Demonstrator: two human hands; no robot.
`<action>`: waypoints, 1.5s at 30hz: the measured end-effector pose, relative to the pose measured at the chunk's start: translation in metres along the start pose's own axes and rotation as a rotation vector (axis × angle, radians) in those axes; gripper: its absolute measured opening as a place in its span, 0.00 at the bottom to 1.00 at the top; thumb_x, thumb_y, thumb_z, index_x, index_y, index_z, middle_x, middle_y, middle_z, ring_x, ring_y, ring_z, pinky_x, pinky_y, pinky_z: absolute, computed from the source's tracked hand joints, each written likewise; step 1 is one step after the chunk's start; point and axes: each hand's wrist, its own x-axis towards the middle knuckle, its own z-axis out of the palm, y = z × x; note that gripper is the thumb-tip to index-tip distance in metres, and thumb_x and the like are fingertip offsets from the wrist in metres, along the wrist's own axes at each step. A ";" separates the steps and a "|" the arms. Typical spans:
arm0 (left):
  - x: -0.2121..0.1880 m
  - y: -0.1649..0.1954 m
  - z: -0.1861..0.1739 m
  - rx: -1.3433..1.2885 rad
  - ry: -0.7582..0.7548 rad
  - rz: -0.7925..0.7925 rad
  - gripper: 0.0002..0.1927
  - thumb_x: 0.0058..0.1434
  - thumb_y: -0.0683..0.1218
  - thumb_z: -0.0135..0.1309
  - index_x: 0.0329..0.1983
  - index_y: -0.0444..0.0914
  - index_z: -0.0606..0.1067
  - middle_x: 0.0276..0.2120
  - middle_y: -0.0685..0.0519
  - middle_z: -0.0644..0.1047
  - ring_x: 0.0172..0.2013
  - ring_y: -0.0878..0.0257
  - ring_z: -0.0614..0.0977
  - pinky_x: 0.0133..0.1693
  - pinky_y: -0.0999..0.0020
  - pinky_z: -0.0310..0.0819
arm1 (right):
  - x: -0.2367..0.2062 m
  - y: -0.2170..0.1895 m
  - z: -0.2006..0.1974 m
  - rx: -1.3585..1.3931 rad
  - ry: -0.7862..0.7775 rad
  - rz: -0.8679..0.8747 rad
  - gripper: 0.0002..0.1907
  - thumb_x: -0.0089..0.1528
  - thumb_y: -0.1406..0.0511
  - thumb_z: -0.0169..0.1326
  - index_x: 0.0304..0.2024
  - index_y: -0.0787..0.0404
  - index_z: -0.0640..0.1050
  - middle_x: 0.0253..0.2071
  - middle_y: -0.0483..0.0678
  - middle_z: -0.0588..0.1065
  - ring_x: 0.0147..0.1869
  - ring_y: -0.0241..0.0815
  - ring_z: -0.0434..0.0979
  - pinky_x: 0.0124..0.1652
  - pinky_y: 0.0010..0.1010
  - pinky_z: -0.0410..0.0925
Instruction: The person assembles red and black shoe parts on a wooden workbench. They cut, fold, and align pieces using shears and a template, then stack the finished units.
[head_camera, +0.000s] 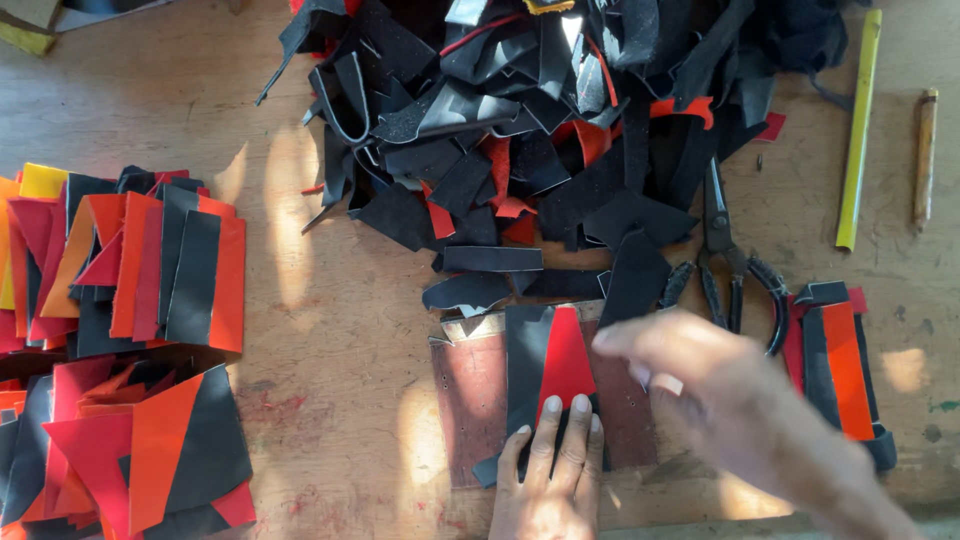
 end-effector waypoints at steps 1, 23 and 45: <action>0.001 -0.001 -0.003 0.001 0.010 0.004 0.28 0.64 0.47 0.44 0.66 0.32 0.71 0.71 0.39 0.66 0.70 0.43 0.66 0.60 0.41 0.61 | -0.011 -0.002 0.011 -0.003 -0.014 -0.059 0.24 0.54 0.75 0.55 0.55 0.60 0.78 0.54 0.51 0.80 0.57 0.49 0.81 0.54 0.34 0.73; 0.003 -0.031 -0.125 -0.636 -0.178 -0.030 0.39 0.53 0.26 0.47 0.71 0.36 0.64 0.63 0.42 0.73 0.62 0.48 0.76 0.60 0.59 0.73 | -0.077 -0.021 0.066 -0.480 -0.089 -0.337 0.29 0.54 0.68 0.53 0.60 0.69 0.74 0.60 0.55 0.74 0.68 0.51 0.69 0.60 0.37 0.66; 0.015 -0.088 -0.128 -0.522 -0.047 -0.050 0.34 0.40 0.41 0.71 0.54 0.36 0.75 0.66 0.38 0.62 0.64 0.37 0.62 0.61 0.48 0.61 | -0.068 -0.020 0.083 -0.463 0.084 -0.345 0.30 0.60 0.58 0.55 0.63 0.62 0.72 0.61 0.57 0.72 0.67 0.55 0.70 0.60 0.45 0.65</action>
